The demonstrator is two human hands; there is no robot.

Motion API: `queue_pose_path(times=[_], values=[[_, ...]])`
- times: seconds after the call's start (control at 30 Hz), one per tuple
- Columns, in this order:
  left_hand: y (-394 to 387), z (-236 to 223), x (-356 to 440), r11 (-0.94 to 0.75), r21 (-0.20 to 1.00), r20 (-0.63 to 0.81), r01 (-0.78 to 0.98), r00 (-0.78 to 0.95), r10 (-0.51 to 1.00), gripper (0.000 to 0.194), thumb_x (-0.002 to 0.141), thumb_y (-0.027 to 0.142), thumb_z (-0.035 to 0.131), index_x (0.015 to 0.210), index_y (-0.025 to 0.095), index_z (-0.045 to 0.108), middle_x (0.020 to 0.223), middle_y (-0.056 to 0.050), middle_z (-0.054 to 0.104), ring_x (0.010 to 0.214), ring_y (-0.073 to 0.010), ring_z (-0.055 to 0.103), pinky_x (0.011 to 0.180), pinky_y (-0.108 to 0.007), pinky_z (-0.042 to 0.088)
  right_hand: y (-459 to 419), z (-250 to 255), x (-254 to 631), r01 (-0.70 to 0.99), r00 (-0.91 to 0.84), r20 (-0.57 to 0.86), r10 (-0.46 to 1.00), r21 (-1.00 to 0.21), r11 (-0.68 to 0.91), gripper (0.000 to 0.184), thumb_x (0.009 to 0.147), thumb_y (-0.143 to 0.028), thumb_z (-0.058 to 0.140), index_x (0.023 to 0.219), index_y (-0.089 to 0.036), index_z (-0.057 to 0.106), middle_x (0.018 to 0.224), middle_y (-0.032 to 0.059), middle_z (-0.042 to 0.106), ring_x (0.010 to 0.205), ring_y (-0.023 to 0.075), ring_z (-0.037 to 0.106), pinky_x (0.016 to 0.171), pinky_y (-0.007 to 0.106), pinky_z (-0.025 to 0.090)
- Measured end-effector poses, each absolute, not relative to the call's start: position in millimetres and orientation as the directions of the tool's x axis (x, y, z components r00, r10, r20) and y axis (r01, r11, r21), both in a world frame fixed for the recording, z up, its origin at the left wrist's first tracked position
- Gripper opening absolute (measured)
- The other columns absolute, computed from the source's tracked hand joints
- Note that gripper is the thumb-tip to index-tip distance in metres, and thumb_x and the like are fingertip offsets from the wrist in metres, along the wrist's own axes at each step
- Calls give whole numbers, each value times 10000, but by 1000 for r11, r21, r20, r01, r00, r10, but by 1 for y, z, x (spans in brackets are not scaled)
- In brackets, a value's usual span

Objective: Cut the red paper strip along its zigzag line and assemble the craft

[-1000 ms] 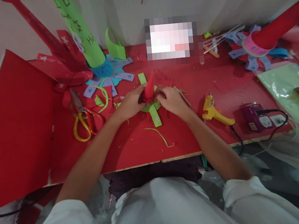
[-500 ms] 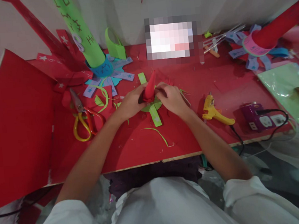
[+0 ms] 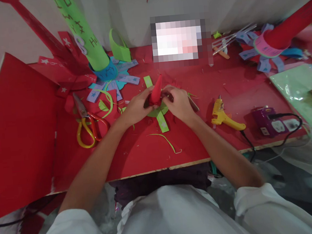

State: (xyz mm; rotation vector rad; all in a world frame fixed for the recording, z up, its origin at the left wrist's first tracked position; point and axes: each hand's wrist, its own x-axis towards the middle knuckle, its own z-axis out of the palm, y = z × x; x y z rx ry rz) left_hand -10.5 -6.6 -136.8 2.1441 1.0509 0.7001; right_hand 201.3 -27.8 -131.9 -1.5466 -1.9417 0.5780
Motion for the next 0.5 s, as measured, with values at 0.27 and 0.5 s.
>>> queue_pose_path(times=[0.27,0.5], values=[[-9,-139,-11,-443,790,182,424,528,830,738,940,309,726,1628,241,470,1472,-127,708,1302,-290,712,1147,-461,558,-37,-125,199,550,-158,352,923,-744,378,365,1068,-523,563,1309,-274,676,1300,123,719,952,262,704,859,412,580],[-6,-131,-12,-483,823,322,298,455,830,576,1085,549,497,1612,367,357,1590,-82,605,1464,-239,602,1199,-482,525,-31,-135,199,559,-68,292,954,-781,279,474,1051,-649,545,1299,-268,682,1295,121,725,1028,266,722,852,393,605]])
